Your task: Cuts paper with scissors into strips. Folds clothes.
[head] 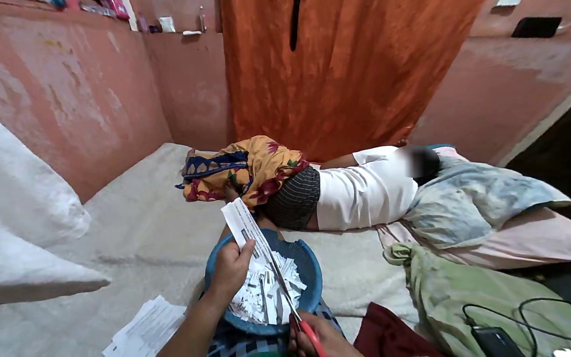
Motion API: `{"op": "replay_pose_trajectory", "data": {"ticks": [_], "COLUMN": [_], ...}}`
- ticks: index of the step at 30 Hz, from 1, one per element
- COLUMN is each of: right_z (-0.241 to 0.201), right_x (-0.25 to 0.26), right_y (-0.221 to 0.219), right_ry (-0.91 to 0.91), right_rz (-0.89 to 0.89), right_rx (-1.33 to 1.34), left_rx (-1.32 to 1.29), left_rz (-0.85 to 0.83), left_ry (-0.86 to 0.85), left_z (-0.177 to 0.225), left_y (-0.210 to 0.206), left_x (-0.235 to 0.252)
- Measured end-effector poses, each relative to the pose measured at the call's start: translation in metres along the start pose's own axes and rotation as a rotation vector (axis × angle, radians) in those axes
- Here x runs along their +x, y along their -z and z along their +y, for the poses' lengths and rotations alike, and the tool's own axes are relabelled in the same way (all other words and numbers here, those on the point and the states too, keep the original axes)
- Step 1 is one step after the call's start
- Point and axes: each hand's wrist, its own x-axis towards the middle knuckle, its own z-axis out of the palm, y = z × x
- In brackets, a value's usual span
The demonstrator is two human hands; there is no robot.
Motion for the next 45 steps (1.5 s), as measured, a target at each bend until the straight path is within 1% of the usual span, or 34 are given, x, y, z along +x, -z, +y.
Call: {"op": "replay_pose_trajectory", "data": {"ticks": [3, 6, 8, 11, 15, 19, 24, 28, 32, 34, 36, 38, 40, 45], "right_z": [-0.002, -0.001, -0.001, -0.004, -0.003, -0.001, -0.002, -0.004, -0.002, -0.004, -0.004, -0.003, -0.003, -0.004], "right_x": [-0.001, 0.0, 0.001, -0.001, -0.001, -0.002, -0.002, -0.005, -0.004, -0.005, -0.005, -0.005, -0.005, -0.007], "right_y": [0.001, 0.001, 0.001, -0.001, -0.002, -0.001, -0.002, -0.003, -0.002, -0.001, 0.0, 0.001, 0.001, -0.003], "right_ry": [-0.017, -0.014, -0.011, -0.029, -0.017, 0.0, -0.006, 0.029, 0.043, 0.008, -0.007, 0.021, 0.05, 0.076], "right_rz": [-0.012, -0.014, -0.008, 0.012, 0.031, 0.012, 0.03, 0.081, 0.084, 0.084, 0.081, 0.075, 0.076, 0.103], "right_rx": [-0.022, -0.02, -0.025, -0.009, 0.022, 0.04, 0.027, 0.009, 0.044, 0.075, 0.075, 0.058, 0.055, 0.054], "left_rx": [0.037, 0.139, 0.195, 0.206, 0.142, 0.098, 0.081, 0.044, -0.024, -0.055, -0.084, -0.09, -0.115, -0.187], "left_rz": [-0.02, -0.15, -0.244, -0.305, -0.311, -0.226, -0.266, -0.252, -0.251, -0.273, -0.333, -0.435, -0.502, -0.509], "left_ry": [-0.017, 0.004, 0.046, 0.112, 0.108, 0.087, 0.099, 0.118, 0.15, 0.16, 0.18, 0.186, 0.188, 0.235], "left_z": [-0.001, 0.002, 0.004, 0.005, 0.002, 0.002, 0.003, 0.002, 0.006, 0.006, 0.007, 0.008, 0.006, 0.002], "left_y": [0.0, 0.002, 0.0, -0.005, -0.006, -0.006, -0.009, -0.01, -0.009, -0.008, -0.006, -0.006, -0.009, -0.014], "left_x": [0.0, -0.002, -0.004, -0.008, -0.009, -0.009, -0.012, -0.011, -0.011, -0.011, -0.012, -0.015, -0.018, -0.021]}}
